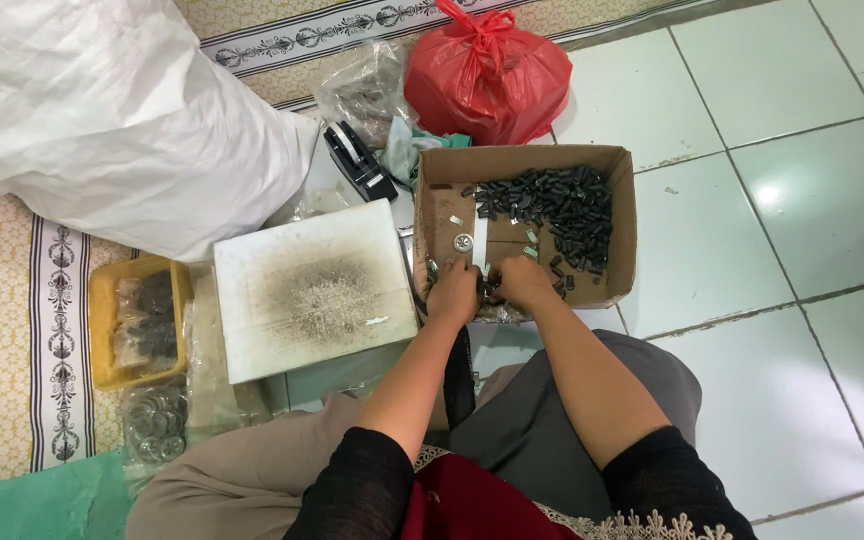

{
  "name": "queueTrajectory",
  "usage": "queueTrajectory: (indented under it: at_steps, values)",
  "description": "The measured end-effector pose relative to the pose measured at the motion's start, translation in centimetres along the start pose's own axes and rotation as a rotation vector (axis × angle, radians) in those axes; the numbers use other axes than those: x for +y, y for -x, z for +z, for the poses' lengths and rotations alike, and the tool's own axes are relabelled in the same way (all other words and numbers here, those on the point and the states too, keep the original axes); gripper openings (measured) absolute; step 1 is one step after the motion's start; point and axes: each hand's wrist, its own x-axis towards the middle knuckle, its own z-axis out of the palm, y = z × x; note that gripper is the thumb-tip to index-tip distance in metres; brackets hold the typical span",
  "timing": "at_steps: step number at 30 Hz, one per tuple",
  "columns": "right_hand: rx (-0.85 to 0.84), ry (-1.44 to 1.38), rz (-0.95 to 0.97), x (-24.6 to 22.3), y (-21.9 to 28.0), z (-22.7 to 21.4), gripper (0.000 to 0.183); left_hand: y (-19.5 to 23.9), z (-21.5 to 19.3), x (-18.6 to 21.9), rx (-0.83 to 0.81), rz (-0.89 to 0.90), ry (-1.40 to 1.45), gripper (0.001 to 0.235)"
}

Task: Assembling small metal hardware components by inserting pins into frames and organizing them on a foam pad

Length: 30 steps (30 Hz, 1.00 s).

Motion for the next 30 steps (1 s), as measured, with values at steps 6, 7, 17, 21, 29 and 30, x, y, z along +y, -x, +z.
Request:
queueTrajectory:
  at_steps: [6,7,17,21,29,30]
  values:
    - [-0.014,0.102,-0.004,-0.9,0.3,-0.4,0.033,-0.2,0.6,-0.9,0.014,-0.035,-0.008,0.019]
    - [-0.012,0.103,-0.004,-1.3,0.8,-1.1,0.033,-0.2,0.4,-0.7,0.016,-0.034,-0.008,0.019]
    - [0.056,-0.777,0.070,1.9,-0.6,-0.4,0.037,-0.5,0.0,-0.8,0.073,-0.085,0.177,0.020]
    - [-0.056,-1.162,0.111,2.3,-0.9,0.0,0.037,2.0,-5.3,2.2,0.110,-0.087,0.315,0.049]
    - [0.023,-1.150,0.091,3.6,-2.9,1.9,0.046,0.7,-1.2,-0.4,0.266,0.047,0.306,0.029]
    - [0.084,-1.164,0.061,4.4,-4.1,3.0,0.054,0.5,-0.8,-0.7,0.291,0.051,0.288,0.022]
